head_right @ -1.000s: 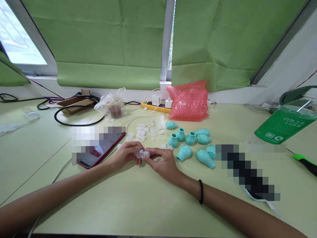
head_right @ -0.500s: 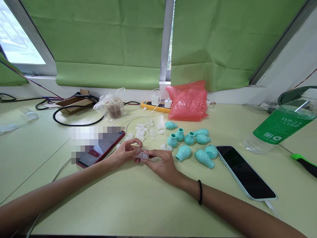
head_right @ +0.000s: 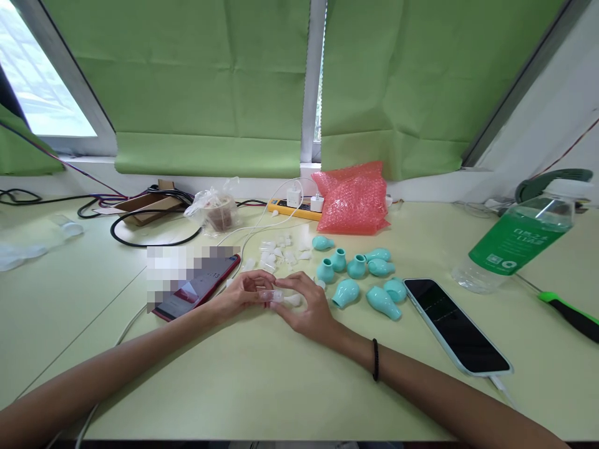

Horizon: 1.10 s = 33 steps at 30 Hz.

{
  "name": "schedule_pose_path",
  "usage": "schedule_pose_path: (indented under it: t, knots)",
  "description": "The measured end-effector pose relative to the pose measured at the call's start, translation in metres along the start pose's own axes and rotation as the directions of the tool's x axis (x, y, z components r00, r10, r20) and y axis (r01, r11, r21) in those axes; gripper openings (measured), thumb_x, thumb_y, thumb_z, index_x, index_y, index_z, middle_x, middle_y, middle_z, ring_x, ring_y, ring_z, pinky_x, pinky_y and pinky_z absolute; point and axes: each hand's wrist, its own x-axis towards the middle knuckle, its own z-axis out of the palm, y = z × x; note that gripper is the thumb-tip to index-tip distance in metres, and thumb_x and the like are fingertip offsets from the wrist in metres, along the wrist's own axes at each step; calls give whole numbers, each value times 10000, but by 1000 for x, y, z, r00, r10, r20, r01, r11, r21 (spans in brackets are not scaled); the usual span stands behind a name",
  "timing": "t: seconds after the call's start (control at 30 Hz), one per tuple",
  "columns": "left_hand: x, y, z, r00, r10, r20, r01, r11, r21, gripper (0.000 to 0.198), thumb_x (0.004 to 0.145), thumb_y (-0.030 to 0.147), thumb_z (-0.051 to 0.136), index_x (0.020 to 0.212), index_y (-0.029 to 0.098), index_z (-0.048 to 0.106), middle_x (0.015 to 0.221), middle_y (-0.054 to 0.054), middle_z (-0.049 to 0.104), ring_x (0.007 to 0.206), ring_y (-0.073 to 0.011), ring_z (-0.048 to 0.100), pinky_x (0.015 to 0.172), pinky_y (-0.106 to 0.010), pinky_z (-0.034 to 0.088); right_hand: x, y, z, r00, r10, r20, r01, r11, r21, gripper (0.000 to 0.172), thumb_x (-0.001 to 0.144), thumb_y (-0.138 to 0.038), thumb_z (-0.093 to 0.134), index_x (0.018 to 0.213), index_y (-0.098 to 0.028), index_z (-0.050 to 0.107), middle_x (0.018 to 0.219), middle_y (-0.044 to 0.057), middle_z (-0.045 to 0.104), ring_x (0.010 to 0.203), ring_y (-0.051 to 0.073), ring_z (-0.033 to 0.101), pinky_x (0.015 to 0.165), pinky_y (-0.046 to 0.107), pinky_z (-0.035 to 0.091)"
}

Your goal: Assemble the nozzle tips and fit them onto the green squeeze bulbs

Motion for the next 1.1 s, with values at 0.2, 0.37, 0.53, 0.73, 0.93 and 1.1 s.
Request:
schedule_pose_path:
  t: [0.2,0.37,0.53,0.73,0.93,1.1]
  knots:
    - [1,-4,7,993,-8,-118,19,996,90,332,644,357,651,825,81,608,531,-19,550,453,-96,510,471,-218,382,38,9,-50,981,-101,-163,39,936,-350,269,726,-294,556,978,-203,556,942,64,598,841,195,543,737,338,446]
    - [1,-7,11,985,38,-171,-22,996,90,354,700,430,570,816,98,611,545,1,507,462,-73,487,473,-200,385,43,31,-72,991,29,127,68,717,-693,272,676,-304,580,919,-180,586,874,74,612,823,228,565,703,341,450]
    - [-1,-7,15,984,76,-163,-60,993,105,332,640,360,650,863,123,584,732,-33,541,617,-109,526,586,-252,462,35,40,-64,972,60,227,121,699,-705,176,712,-182,521,871,-169,594,831,69,595,731,191,580,636,295,457]
    - [-11,5,19,903,304,-303,-223,935,274,329,702,324,591,979,162,524,898,-60,521,725,-133,513,617,-265,487,30,-3,-51,974,-205,-93,161,925,-345,150,716,-257,570,856,-205,568,764,40,585,562,120,539,524,249,471]
    - [-26,3,19,804,421,-419,-282,891,355,162,795,348,461,815,191,425,619,48,425,483,-67,447,465,-194,401,-4,-12,-5,948,-70,311,87,995,-41,321,731,-255,538,1047,-215,506,804,27,590,555,96,531,567,240,479]
    - [-36,-3,26,745,520,-418,-325,830,454,122,754,283,532,800,204,451,726,22,459,636,-93,489,546,-196,438,-15,-5,10,978,83,190,-83,997,-7,423,710,-264,568,1109,-233,429,782,7,598,620,110,538,627,254,480]
